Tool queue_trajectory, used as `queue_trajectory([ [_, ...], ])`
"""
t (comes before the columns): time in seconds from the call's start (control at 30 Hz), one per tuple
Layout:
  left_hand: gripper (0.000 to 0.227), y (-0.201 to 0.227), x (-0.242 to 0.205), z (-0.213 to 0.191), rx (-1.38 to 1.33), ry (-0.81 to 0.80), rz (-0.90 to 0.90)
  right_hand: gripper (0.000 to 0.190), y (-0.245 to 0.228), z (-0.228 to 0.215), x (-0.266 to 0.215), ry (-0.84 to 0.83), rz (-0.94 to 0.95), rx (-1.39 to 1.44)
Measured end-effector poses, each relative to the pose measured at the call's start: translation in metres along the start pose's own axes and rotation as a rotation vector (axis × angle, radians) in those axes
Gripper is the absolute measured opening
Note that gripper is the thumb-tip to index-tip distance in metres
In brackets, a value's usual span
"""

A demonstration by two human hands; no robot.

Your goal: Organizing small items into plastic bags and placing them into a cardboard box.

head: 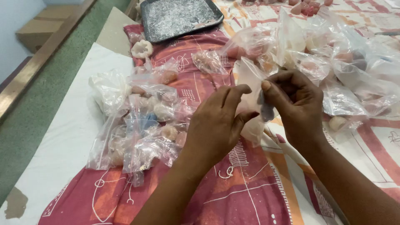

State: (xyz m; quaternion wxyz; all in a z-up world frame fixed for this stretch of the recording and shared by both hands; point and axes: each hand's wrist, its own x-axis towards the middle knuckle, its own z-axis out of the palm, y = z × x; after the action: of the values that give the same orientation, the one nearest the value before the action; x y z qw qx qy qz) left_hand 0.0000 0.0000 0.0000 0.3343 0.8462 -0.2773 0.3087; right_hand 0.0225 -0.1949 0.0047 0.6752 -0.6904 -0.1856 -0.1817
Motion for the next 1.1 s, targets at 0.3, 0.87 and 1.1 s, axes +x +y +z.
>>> queue_trajectory([
  [0.3, 0.071, -0.007, 0.001, 0.002, -0.082, 0.007, 0.053, 0.03, 0.006, 0.0, 0.003, -0.242, 0.069, 0.073],
  [0.87, 0.036, -0.011, 0.006, 0.002, -0.773, 0.04, -0.423, 0.049, 0.055, -0.04, 0.024, -0.392, 0.237, 0.214],
  [1.1, 0.028, -0.039, 0.0, 0.021, -0.387, 0.028, -0.452, 0.018, 0.069, -0.038, 0.021, -0.313, 0.305, -0.061],
])
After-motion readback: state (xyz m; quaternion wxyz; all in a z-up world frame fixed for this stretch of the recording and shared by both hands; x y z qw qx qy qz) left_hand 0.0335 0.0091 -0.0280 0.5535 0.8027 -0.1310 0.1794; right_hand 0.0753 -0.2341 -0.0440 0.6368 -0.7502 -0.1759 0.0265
